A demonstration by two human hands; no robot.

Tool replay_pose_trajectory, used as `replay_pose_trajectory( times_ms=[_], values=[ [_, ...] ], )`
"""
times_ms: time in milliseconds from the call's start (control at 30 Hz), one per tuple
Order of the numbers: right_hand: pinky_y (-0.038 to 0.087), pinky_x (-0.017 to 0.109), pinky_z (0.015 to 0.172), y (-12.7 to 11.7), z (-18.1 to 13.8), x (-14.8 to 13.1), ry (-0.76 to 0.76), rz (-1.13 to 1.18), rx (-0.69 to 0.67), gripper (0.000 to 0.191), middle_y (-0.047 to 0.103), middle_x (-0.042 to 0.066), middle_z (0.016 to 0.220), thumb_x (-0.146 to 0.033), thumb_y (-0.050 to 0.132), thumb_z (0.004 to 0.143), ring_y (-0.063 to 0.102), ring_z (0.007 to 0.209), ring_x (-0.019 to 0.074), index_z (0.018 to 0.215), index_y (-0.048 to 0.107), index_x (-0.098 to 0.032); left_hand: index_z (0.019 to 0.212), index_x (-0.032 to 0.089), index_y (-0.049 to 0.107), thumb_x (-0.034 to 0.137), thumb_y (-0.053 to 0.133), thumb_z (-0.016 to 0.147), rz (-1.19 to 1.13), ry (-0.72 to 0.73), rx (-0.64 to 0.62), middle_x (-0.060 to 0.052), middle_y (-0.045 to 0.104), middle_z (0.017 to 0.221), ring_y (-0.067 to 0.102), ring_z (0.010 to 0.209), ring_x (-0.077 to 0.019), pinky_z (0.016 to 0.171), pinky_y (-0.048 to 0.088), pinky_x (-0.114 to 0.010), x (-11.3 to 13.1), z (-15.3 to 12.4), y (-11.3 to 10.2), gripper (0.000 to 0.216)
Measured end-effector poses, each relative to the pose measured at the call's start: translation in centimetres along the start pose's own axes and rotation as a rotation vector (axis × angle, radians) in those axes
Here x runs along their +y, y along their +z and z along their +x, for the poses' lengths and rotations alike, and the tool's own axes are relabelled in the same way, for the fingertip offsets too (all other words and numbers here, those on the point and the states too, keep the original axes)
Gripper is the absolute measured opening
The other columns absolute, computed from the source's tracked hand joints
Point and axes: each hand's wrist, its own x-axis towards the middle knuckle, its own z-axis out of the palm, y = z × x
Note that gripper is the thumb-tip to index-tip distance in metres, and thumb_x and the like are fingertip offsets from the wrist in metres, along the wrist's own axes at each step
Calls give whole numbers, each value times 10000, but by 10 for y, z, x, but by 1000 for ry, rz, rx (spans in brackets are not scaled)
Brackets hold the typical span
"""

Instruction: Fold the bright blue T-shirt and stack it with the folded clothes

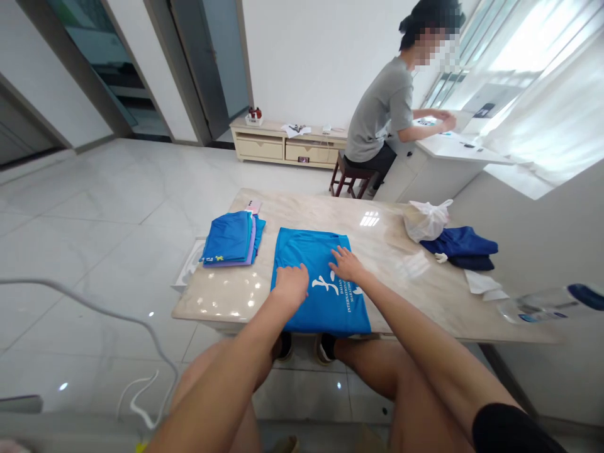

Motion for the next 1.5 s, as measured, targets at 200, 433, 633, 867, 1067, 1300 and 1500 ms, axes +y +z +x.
replay_pose_trajectory(
  times_ms=[200, 433, 633, 867, 1067, 1300, 1500],
  values=[
    [84, 568, 1398, 45, 59, -40, 80, 127, 200, 762, 69, 64, 1885, -669, 227, 1145, 25, 1744, 340, 1806, 223, -291, 1699, 196, 484, 442, 827, 951, -78, 159, 9, -237, 732, 1445, 703, 1332, -411, 1183, 513, -553, -1, -56, 27, 860],
    [92, 622, 1386, 39, 145, -22, 85, 138, 291, 795, 76, 65, 1887, -718, 178, 1121, 34, 1742, 361, 1805, 225, -316, 1751, 321, 387, 571, 762, 942, -183, 171, -103, -201, 609, 1628, 633, 1440, -436, 1219, 484, -588, -48, -65, 74, 926],
    [60, 627, 1384, -7, 212, -8, 144, 102, 167, 848, -3, 116, 1885, -703, 125, 1119, -4, 1737, 400, 1819, 133, -224, 1753, 350, 380, 600, 734, 917, -171, 82, -6, -192, 620, 1618, 641, 1397, -486, 1165, 499, -657, -86, -48, 106, 942],
    [53, 550, 1402, -47, 154, -53, -198, -37, 249, 722, 128, 135, 1875, -475, 342, 1142, 53, 1740, 358, 1779, 296, -137, 1743, 294, 417, 564, 705, 965, -175, 108, -27, -212, 668, 1551, 667, 1364, -459, 1172, 497, -603, -54, -47, 66, 873],
    [294, 565, 1328, -55, 14, -17, -372, -50, 217, 493, 506, 203, 1692, -377, 519, 1101, 437, 1575, 394, 1506, 677, -145, 1655, 146, 523, 460, 711, 999, -83, 139, -111, -249, 760, 1367, 720, 1285, -429, 1060, 558, -506, -34, -46, 31, 751],
    [550, 351, 908, -64, -103, 21, -164, 11, 9, 310, 810, 146, 1188, -281, 539, 1072, 764, 1097, 324, 1111, 837, -204, 1243, 135, 776, 259, 675, 1034, 73, 201, 0, -226, 786, 1287, 737, 1256, -399, 984, 563, -434, -25, -7, 8, 263],
    [548, 340, 924, -50, -126, 5, -201, -40, -58, 280, 826, 148, 1137, -202, 592, 1038, 765, 1134, 337, 1043, 871, -230, 1045, 189, 808, 96, 656, 968, 45, 213, -15, -170, 806, 1210, 770, 1175, -338, 943, 565, -378, -18, 24, 18, 193]
  ],
)
